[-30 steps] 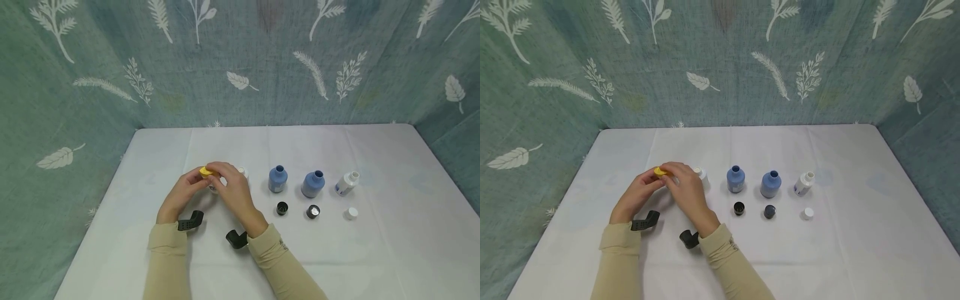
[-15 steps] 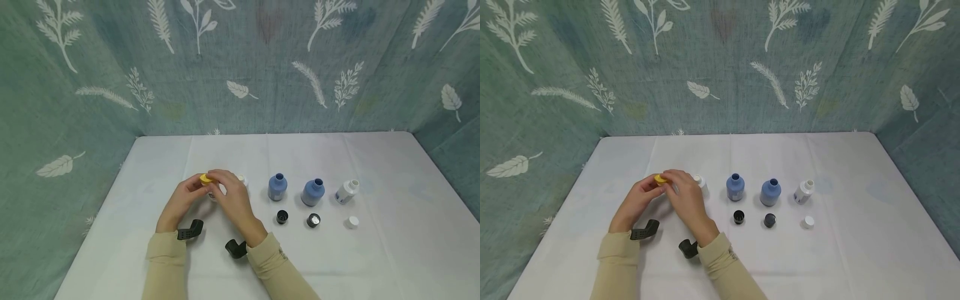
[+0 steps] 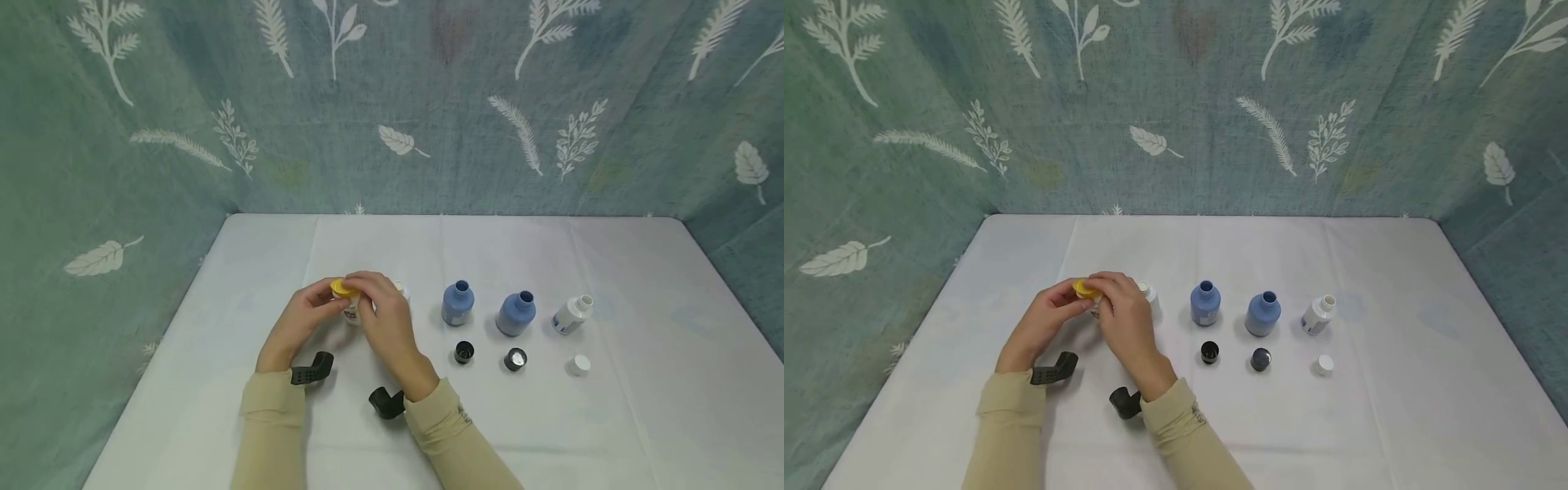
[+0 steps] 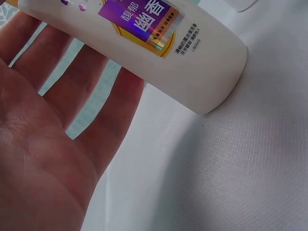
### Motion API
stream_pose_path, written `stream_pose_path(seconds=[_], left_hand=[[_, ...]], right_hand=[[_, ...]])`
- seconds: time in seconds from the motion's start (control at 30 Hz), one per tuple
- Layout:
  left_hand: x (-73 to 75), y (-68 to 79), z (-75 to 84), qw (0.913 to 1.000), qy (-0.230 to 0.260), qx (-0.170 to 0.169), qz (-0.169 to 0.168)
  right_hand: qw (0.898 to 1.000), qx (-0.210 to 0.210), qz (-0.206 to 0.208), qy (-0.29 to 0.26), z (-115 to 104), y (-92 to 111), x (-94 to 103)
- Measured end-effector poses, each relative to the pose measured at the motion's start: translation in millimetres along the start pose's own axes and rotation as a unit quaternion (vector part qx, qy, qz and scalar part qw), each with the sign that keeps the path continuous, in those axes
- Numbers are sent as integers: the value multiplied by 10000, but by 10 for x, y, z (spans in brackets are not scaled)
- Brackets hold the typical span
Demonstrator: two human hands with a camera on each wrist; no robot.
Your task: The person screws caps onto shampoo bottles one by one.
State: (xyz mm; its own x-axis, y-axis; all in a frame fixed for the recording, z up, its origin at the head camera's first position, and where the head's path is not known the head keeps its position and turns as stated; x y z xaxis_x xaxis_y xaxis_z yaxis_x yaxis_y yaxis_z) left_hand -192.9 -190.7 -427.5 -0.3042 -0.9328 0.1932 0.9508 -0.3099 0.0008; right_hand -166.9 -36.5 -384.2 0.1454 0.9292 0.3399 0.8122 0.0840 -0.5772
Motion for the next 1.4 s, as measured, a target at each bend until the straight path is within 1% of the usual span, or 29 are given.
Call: stream_pose_path(seconds=[0.2,0.3,0.4,0.6,0.77,0.9,1.0,1.07,1.17,1.27,1.4], left_hand=[[2,-48,37,9999,-136,-22,-74],[12,-32,31,9997,-227,101,-67],[24,14,17,9991,-306,274,-43],[13,30,49,9976,-505,456,100],[-8,42,43,9976,-490,462,129],[-17,16,39,9976,-585,365,72],[0,45,38,9971,-677,338,52],[13,65,31,9971,-676,346,33],[14,80,19,9980,-534,348,-43],[-13,67,15,9989,-295,329,-140],[-30,45,23,9992,-247,286,-158]], right_hand=[[9999,-100,77,71,-2,-41,35],[9997,-190,83,118,2,-27,30],[9996,-240,94,134,7,6,5],[9996,-193,99,174,32,16,-8],[9997,-57,-74,228,30,45,-30],[9991,75,-305,271,22,38,-54],[9988,90,-416,241,-3,50,-74],[9988,84,-446,186,-14,54,-75],[9988,80,-448,163,-28,56,-58],[9990,28,-428,116,-25,52,-25],[9988,53,-483,58,-24,37,1]])
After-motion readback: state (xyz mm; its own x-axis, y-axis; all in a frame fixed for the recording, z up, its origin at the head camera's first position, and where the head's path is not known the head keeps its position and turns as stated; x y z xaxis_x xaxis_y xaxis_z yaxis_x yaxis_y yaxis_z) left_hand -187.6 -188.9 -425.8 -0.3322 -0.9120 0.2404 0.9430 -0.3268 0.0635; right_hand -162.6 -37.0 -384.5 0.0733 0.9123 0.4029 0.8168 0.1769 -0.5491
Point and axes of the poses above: each hand's wrist, its own y-axis away from the middle knuckle, its own x-axis out of the back of the hand, z = x × y, the point moved 4 cm from there along -y, towards the middle knuckle, and after that the axes turned 2 degrees about -x, right-handed, at the moved point
